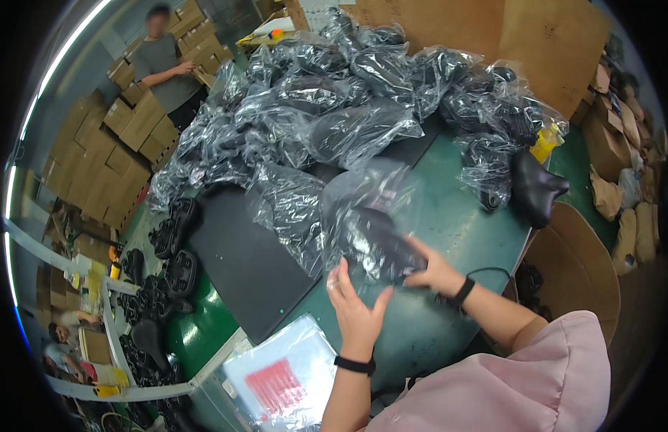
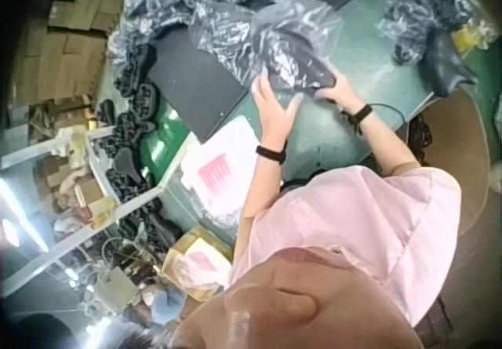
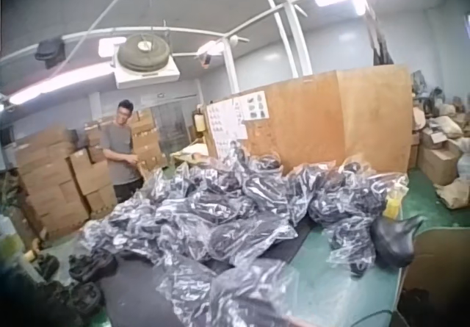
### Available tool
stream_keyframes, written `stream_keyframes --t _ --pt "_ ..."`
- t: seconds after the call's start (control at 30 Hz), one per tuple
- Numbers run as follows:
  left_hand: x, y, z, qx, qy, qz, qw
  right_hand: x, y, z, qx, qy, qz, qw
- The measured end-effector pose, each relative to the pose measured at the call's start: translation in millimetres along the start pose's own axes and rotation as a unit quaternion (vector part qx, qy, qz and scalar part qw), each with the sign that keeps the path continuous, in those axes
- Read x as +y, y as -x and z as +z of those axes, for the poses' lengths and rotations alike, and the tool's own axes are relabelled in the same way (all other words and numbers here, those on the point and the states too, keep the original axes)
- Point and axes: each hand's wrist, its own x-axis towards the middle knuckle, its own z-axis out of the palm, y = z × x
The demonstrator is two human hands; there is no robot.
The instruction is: The person picks up black bicycle seats from a table, wipes them with a cloth, and places them into clear plastic bags. The person then moves the packaged seats to a cardboard box. The task is performed repeatedly in a factory setting.
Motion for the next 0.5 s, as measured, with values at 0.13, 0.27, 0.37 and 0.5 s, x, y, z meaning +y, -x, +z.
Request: stream_keyframes --t 0.13,0.27,0.37,0.5 --pt "-6 -17 8 0.059 0.06 0.022 0.996 -12 50 26 -0.111 -0.291 0.214 0.926" --pt "22 -8 -7 -0.056 0.018 0.182 0.982 2 56 22 -0.067 -0.31 0.206 0.926" --pt "41 58 30 -0.227 0.041 0.184 0.955 6 36 29 -0.002 -0.241 0.12 0.963" --pt "50 73 43 -0.243 0.14 -0.01 0.96 -6 11 30 0.033 -0.241 0.14 0.96"
